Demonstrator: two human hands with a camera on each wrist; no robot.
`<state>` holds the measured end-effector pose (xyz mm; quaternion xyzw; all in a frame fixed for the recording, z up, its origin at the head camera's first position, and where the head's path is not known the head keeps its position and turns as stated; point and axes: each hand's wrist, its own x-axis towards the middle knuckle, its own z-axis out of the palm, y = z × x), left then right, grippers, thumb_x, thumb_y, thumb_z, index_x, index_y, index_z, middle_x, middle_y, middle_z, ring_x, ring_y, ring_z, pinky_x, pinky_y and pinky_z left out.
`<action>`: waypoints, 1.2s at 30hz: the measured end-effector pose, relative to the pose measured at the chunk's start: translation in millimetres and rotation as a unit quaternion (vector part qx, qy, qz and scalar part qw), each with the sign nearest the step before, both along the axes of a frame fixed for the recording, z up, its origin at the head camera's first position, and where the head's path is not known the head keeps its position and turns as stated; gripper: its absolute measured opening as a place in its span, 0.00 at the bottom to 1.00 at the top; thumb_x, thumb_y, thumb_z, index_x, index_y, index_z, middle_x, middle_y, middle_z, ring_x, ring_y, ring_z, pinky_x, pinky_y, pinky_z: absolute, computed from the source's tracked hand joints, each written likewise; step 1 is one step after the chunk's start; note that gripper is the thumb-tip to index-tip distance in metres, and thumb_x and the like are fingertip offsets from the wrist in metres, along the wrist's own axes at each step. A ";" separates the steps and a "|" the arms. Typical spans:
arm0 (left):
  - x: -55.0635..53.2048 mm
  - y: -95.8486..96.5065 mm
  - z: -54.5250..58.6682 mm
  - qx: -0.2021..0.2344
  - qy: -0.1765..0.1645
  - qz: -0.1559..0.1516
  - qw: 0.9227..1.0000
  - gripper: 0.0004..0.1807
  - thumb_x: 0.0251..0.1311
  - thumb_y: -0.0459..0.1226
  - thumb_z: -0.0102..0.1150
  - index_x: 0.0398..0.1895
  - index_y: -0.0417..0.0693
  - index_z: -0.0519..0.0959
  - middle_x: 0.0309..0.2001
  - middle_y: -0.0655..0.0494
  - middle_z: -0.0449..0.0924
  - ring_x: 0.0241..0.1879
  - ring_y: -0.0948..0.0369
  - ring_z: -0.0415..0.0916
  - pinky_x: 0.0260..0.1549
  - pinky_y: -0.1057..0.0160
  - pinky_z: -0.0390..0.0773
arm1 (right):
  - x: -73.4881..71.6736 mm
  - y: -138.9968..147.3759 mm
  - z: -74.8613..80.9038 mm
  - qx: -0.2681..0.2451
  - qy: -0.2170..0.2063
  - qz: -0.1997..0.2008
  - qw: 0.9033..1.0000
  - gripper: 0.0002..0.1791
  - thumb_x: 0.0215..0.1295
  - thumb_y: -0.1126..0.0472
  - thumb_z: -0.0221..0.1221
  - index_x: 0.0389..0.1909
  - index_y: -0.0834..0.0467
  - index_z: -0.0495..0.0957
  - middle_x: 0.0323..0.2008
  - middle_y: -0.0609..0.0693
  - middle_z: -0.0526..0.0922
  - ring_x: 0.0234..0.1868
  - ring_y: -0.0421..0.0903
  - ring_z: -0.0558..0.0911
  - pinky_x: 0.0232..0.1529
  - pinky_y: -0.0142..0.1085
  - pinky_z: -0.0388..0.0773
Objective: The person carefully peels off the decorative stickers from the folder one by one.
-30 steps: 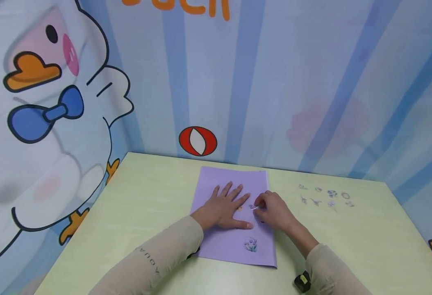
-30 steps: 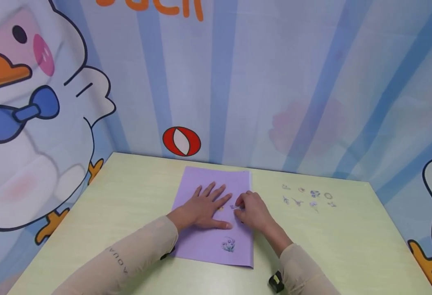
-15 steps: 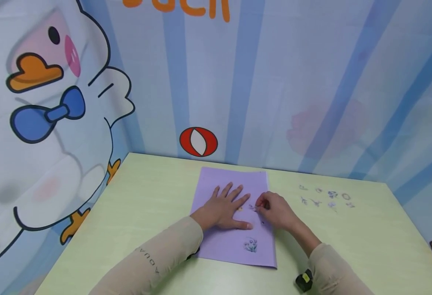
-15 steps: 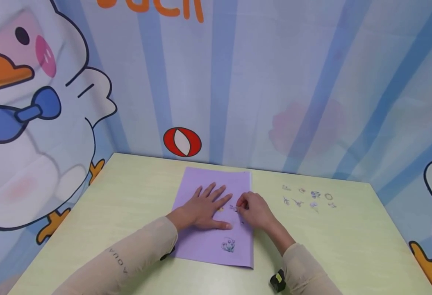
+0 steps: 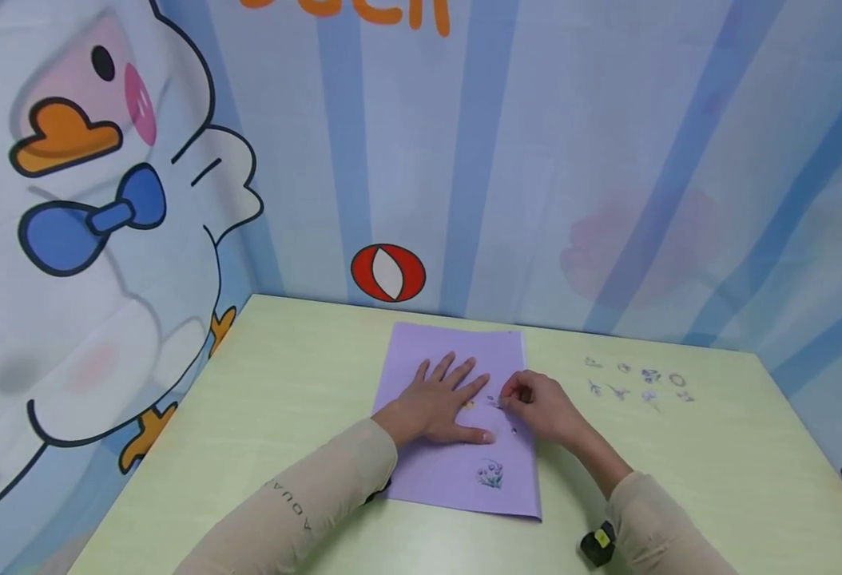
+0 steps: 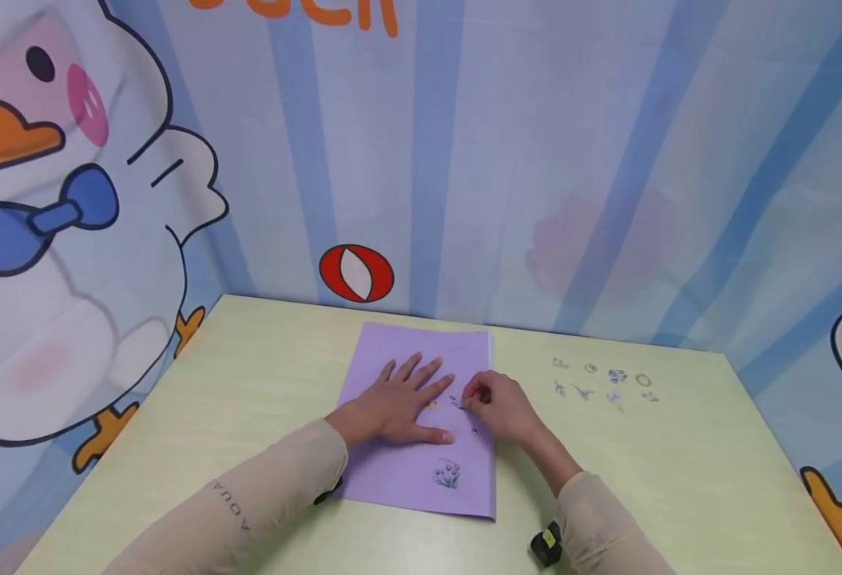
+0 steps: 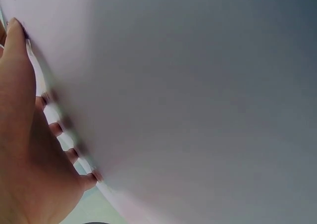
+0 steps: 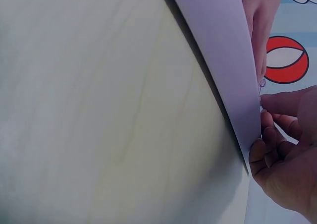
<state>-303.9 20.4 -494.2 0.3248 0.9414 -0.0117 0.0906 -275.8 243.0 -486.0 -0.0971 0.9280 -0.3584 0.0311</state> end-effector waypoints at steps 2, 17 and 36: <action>0.0 0.4 0.7 0.000 0.000 0.000 1.000 0.58 0.59 0.83 0.39 0.88 0.71 0.44 0.88 0.58 0.37 0.85 0.47 0.33 0.79 0.35 0.43 | 0.6 1.6 1.1 -0.014 -0.004 0.000 1.000 0.02 0.72 0.67 0.63 0.41 0.58 0.83 0.33 0.49 0.80 0.37 0.46 0.77 0.39 0.37 0.74; -3.0 1.0 -6.0 0.006 -0.007 0.003 1.000 0.59 0.57 0.84 0.37 0.88 0.72 0.43 0.88 0.59 0.36 0.86 0.47 0.32 0.79 0.35 0.41 | 6.3 11.1 19.8 -0.064 0.013 0.044 0.997 0.03 0.75 0.66 0.62 0.43 0.56 0.84 0.36 0.48 0.84 0.38 0.48 0.80 0.40 0.38 0.79; -1.2 -3.1 -1.9 0.015 -0.010 -0.009 1.000 0.58 0.59 0.83 0.38 0.88 0.70 0.43 0.88 0.58 0.36 0.85 0.47 0.31 0.79 0.35 0.40 | 5.3 66.1 35.1 -0.091 0.020 -0.025 0.995 0.09 0.75 0.57 0.66 0.46 0.59 0.87 0.43 0.52 0.88 0.46 0.58 0.84 0.42 0.37 0.81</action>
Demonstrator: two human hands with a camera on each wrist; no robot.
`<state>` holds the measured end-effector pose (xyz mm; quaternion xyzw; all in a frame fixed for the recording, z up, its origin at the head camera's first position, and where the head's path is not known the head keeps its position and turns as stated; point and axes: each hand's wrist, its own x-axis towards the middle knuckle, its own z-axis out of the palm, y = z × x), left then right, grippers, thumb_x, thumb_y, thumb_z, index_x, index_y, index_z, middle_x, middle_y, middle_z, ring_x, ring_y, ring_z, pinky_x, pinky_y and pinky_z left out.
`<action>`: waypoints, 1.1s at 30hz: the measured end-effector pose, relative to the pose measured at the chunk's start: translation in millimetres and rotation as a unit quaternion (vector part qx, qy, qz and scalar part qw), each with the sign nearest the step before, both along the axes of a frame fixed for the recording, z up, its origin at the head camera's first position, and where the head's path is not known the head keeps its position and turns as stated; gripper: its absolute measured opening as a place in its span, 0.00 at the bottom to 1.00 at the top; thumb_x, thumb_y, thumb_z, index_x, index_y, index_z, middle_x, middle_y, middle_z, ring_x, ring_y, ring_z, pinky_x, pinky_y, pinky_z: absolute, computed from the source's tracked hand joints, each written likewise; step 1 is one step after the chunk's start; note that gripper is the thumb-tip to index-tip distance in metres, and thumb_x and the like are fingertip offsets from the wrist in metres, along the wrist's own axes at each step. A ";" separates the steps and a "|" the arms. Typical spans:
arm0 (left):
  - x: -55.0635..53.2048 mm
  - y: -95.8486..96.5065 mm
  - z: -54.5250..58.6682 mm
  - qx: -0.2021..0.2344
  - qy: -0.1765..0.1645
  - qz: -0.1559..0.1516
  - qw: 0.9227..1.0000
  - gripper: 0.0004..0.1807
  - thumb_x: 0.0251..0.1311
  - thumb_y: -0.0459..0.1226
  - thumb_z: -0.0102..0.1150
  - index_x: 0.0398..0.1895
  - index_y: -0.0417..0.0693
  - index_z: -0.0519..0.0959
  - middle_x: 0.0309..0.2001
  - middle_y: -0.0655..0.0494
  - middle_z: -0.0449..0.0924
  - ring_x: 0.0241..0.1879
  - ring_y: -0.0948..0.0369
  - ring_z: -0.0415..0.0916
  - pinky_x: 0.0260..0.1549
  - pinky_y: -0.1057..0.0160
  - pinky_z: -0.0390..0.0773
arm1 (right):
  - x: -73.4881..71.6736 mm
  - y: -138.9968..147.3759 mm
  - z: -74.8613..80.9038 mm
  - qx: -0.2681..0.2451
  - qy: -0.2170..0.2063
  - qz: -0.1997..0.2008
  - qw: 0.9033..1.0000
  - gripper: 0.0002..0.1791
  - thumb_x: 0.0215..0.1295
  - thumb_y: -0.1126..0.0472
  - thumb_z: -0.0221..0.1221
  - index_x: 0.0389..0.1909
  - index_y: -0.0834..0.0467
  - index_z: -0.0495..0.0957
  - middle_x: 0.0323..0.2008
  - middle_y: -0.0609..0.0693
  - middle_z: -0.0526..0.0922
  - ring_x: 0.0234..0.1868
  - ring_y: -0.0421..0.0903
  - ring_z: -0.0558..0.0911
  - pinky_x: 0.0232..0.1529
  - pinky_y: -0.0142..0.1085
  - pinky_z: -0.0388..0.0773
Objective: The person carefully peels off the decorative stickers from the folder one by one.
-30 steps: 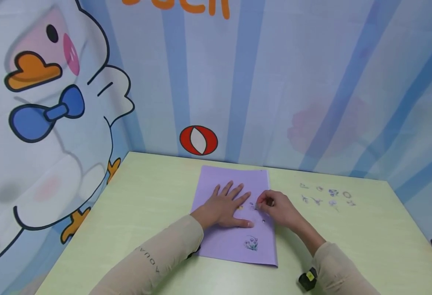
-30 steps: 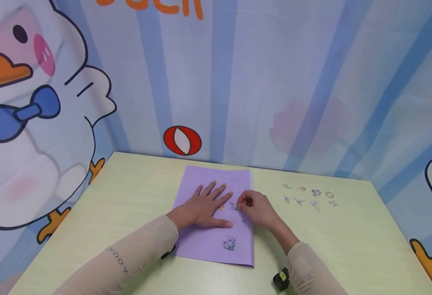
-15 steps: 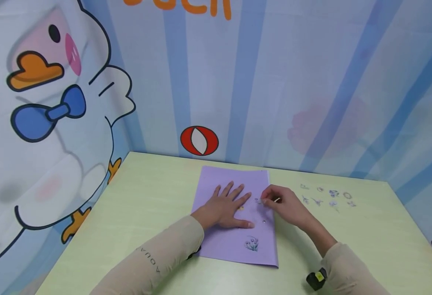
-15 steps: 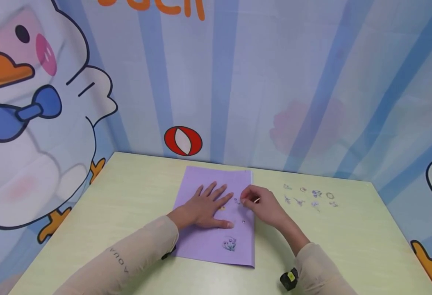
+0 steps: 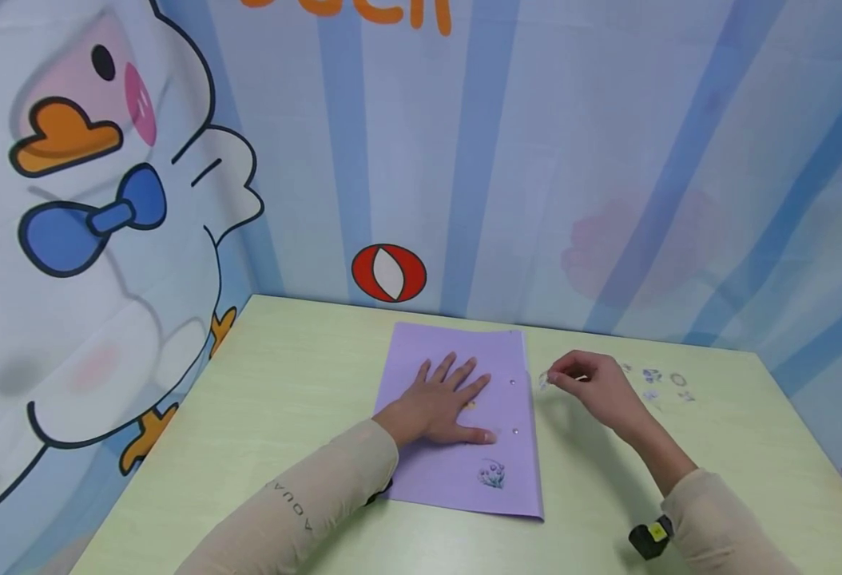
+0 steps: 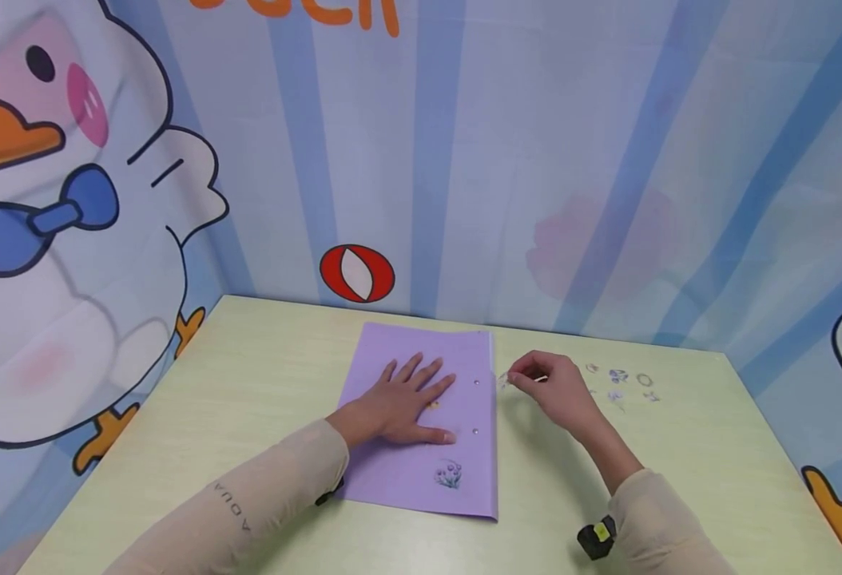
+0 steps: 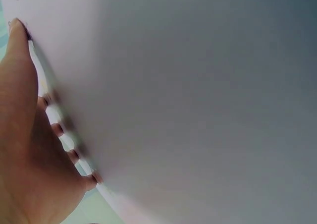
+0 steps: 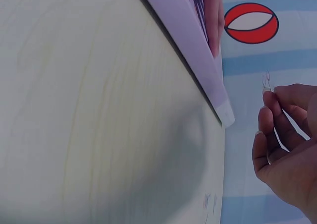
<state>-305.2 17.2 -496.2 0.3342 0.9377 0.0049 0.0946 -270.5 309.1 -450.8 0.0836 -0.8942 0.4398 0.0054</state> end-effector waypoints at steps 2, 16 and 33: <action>-0.2 -0.1 0.4 0.002 0.000 -0.002 1.000 0.58 0.59 0.83 0.38 0.88 0.70 0.43 0.88 0.58 0.36 0.85 0.47 0.31 0.79 0.35 0.40 | 0.2 6.4 0.0 0.001 0.002 -0.002 1.000 0.09 0.75 0.58 0.67 0.47 0.59 0.86 0.44 0.53 0.88 0.45 0.55 0.85 0.41 0.36 0.81; -0.2 0.0 0.1 0.007 -0.006 0.000 1.000 0.58 0.59 0.83 0.39 0.88 0.70 0.42 0.88 0.59 0.35 0.86 0.47 0.31 0.79 0.35 0.39 | 5.5 34.2 -8.9 0.072 -0.035 -0.025 0.997 0.08 0.75 0.63 0.64 0.48 0.62 0.85 0.43 0.53 0.88 0.43 0.48 0.81 0.38 0.37 0.78; 0.6 0.7 1.6 0.010 -0.008 0.000 1.000 0.58 0.59 0.82 0.41 0.88 0.70 0.44 0.88 0.58 0.36 0.85 0.46 0.32 0.79 0.34 0.40 | 11.7 63.0 -27.9 0.168 -0.039 -0.033 0.985 0.04 0.71 0.66 0.64 0.40 0.60 0.87 0.37 0.52 0.86 0.36 0.48 0.79 0.33 0.39 0.75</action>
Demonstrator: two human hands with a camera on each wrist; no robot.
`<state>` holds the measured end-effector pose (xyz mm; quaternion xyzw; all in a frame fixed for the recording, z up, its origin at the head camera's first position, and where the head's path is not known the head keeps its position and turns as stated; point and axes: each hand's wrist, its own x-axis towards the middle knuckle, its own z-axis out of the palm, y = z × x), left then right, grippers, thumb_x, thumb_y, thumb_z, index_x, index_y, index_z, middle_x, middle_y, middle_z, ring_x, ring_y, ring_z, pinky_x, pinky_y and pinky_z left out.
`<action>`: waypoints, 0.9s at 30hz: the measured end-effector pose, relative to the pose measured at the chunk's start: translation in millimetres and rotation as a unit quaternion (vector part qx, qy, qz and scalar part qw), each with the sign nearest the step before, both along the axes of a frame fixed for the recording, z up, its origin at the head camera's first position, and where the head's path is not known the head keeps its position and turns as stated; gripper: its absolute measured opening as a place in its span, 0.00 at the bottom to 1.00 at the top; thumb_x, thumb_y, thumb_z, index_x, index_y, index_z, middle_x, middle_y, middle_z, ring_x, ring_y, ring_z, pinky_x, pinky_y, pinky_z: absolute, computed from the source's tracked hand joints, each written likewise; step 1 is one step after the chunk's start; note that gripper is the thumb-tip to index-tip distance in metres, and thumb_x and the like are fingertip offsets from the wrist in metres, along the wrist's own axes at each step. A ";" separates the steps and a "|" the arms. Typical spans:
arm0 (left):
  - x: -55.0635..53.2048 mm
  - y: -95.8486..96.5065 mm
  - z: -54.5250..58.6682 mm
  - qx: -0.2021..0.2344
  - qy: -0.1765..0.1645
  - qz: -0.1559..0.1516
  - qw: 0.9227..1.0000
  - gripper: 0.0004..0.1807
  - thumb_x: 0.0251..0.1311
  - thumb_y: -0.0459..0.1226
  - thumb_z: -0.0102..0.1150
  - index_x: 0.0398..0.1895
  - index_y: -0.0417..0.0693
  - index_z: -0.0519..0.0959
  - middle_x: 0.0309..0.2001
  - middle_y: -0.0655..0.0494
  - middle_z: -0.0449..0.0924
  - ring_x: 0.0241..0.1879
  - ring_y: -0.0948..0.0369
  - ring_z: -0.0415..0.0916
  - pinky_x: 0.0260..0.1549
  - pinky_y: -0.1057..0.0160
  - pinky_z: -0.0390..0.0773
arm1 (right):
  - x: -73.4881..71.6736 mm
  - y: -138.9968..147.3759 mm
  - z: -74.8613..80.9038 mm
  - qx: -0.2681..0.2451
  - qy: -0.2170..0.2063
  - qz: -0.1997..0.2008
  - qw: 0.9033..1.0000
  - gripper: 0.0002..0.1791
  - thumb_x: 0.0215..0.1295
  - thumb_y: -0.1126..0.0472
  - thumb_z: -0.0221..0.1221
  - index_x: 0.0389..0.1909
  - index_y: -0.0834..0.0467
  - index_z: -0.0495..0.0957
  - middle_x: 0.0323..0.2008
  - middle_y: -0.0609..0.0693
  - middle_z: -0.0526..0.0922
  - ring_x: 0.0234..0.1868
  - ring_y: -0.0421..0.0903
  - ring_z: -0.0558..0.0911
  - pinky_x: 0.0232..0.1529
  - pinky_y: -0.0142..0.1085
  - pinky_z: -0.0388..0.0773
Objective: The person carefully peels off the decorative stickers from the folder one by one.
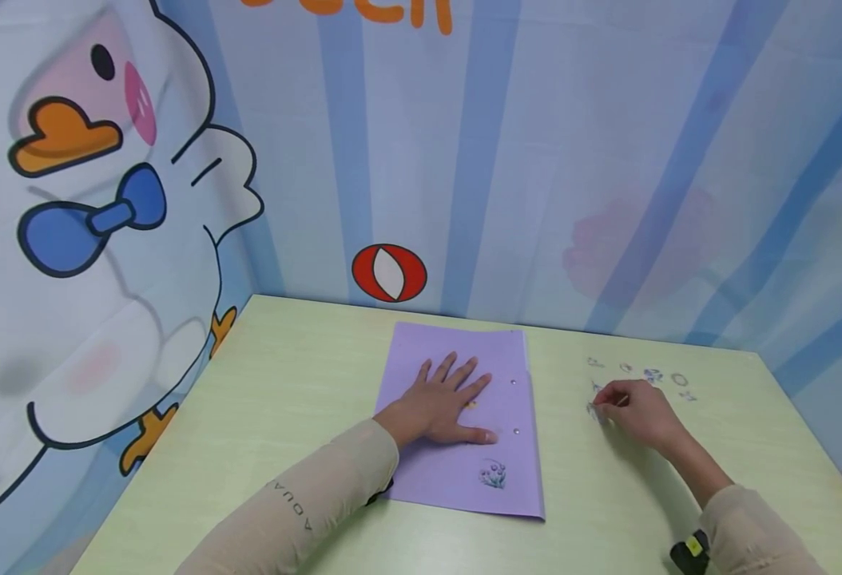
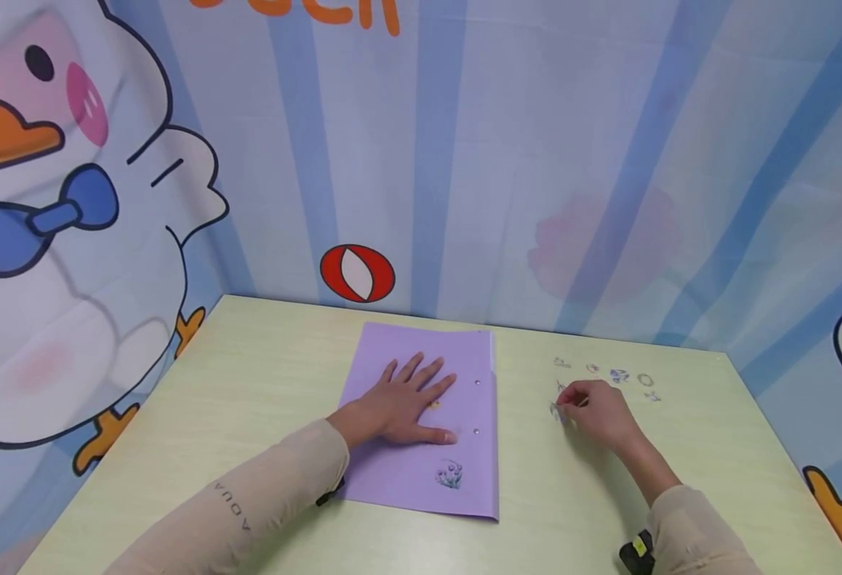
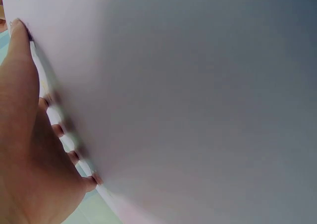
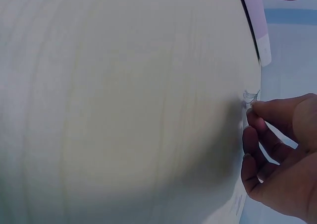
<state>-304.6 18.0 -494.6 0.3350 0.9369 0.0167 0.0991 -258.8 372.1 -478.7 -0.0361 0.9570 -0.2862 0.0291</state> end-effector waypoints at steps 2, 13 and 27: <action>-0.3 0.1 -0.8 0.000 0.000 0.000 1.000 0.58 0.59 0.82 0.40 0.88 0.70 0.43 0.88 0.58 0.36 0.85 0.46 0.32 0.79 0.35 0.40 | -0.2 1.2 -1.3 0.008 0.001 0.002 1.000 0.03 0.70 0.66 0.65 0.39 0.59 0.87 0.35 0.50 0.86 0.35 0.47 0.79 0.33 0.39 0.75; -0.7 0.3 -1.9 -0.009 0.006 -0.001 1.000 0.58 0.59 0.83 0.39 0.88 0.70 0.42 0.88 0.58 0.35 0.85 0.46 0.31 0.79 0.35 0.40 | 2.3 3.3 -3.3 0.026 0.031 0.030 0.999 0.02 0.67 0.68 0.67 0.37 0.58 0.85 0.32 0.47 0.83 0.34 0.45 0.78 0.32 0.38 0.75; -0.8 -0.1 -0.9 0.001 0.003 0.001 1.000 0.58 0.59 0.82 0.40 0.88 0.70 0.44 0.88 0.59 0.37 0.85 0.46 0.33 0.79 0.35 0.41 | 2.5 0.7 -1.4 0.046 0.050 0.055 0.996 0.03 0.66 0.68 0.66 0.33 0.59 0.83 0.30 0.46 0.81 0.32 0.43 0.77 0.33 0.39 0.75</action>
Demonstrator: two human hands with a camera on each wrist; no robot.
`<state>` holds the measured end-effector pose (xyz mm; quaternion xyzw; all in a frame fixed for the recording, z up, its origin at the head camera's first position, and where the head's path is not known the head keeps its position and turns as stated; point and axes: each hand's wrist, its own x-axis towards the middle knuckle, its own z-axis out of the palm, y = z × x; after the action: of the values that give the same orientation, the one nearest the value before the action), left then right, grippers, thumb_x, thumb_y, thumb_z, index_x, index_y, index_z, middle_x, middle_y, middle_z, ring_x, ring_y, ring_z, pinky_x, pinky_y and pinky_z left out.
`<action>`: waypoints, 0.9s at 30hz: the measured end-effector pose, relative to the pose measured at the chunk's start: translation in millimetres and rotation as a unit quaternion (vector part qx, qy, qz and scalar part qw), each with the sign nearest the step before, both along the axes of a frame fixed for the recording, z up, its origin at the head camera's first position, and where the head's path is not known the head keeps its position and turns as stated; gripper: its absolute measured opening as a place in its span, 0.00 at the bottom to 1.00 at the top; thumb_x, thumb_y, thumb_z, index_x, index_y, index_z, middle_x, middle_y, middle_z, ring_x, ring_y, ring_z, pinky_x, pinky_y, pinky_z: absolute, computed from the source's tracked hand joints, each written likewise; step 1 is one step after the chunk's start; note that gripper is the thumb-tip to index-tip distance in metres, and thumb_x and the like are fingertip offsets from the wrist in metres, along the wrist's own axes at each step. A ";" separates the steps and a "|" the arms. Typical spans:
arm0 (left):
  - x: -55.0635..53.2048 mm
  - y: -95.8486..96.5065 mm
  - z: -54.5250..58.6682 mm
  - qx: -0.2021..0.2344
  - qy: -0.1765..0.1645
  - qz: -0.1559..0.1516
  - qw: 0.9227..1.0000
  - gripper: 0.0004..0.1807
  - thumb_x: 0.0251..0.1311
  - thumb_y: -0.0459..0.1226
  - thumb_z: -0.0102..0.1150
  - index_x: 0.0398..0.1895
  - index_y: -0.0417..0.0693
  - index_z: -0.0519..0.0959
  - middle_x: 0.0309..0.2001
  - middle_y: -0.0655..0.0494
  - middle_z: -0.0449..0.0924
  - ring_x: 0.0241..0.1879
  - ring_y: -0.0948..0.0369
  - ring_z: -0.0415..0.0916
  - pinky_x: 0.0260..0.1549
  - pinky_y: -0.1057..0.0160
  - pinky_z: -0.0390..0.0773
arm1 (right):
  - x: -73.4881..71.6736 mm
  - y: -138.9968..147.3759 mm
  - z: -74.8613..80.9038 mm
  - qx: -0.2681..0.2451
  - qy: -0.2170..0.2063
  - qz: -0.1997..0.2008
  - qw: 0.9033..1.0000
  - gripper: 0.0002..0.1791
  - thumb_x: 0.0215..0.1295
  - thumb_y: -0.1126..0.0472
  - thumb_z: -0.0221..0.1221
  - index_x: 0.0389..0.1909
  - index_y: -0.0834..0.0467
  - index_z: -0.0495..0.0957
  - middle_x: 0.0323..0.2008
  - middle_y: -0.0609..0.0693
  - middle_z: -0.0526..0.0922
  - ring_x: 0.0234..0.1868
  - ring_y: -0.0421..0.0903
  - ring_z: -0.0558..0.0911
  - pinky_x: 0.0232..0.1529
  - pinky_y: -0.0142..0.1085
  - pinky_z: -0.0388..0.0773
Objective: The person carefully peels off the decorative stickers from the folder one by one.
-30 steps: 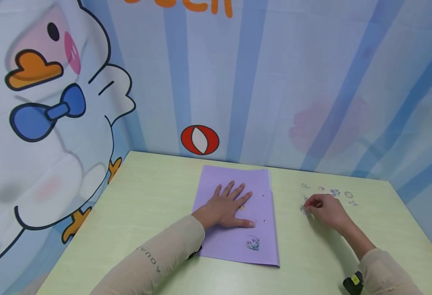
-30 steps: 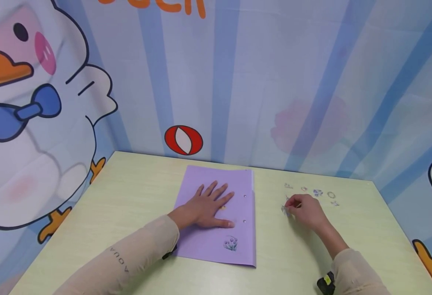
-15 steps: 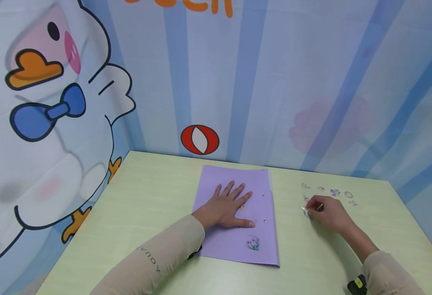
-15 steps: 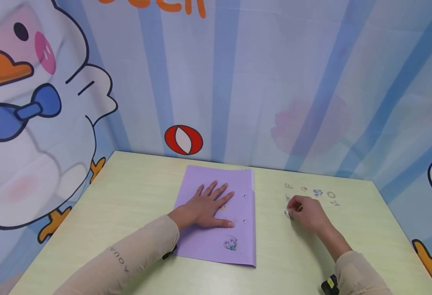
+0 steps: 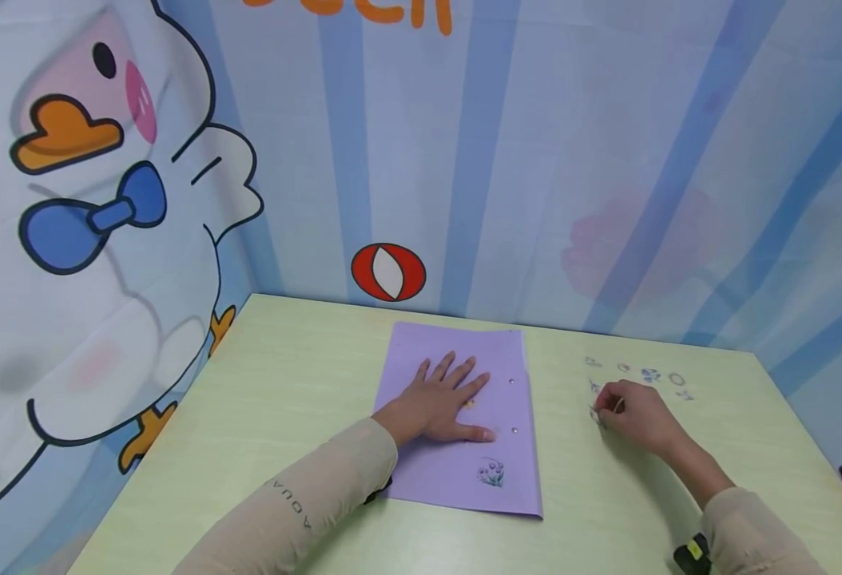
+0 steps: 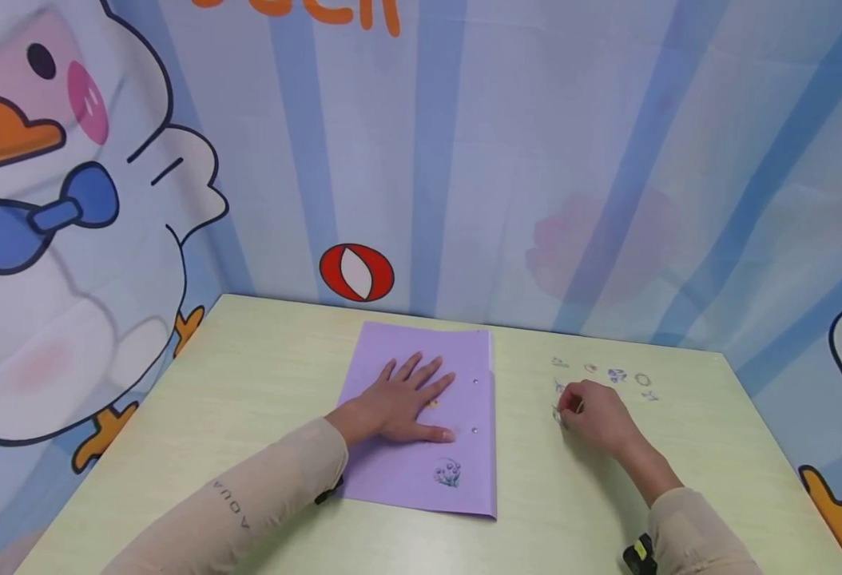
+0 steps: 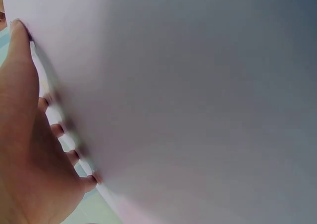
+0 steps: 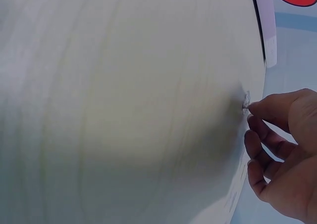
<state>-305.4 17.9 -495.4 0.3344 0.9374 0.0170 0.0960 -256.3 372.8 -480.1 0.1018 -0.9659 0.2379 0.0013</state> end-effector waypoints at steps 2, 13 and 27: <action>-0.9 0.4 -0.6 -0.001 0.003 -0.002 1.000 0.58 0.59 0.82 0.40 0.88 0.70 0.44 0.88 0.59 0.37 0.85 0.47 0.33 0.79 0.36 0.42 | 0.2 -0.1 0.9 0.005 0.007 -0.004 1.000 0.03 0.65 0.69 0.67 0.33 0.59 0.83 0.30 0.47 0.81 0.32 0.44 0.77 0.34 0.40 0.75; -9.9 -9.7 9.7 0.049 0.007 -0.017 0.999 0.54 0.61 0.81 0.44 0.87 0.70 0.53 0.87 0.59 0.44 0.85 0.48 0.41 0.79 0.39 0.51 | -2.3 -2.7 4.2 0.016 0.030 -0.006 0.999 0.02 0.65 0.67 0.65 0.33 0.60 0.82 0.31 0.49 0.81 0.32 0.45 0.78 0.33 0.41 0.75; -9.7 -60.1 3.3 0.081 0.020 0.001 0.997 0.56 0.60 0.82 0.42 0.87 0.67 0.52 0.87 0.57 0.43 0.86 0.49 0.36 0.79 0.35 0.45 | 0.9 -23.6 12.4 -0.023 0.077 0.007 0.997 0.06 0.70 0.67 0.65 0.44 0.65 0.85 0.35 0.50 0.83 0.34 0.44 0.78 0.36 0.41 0.77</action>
<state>-315.1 -42.2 -492.2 0.3401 0.9351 0.0862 0.0499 -255.3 349.2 -467.7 0.1268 -0.9565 0.2513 0.0763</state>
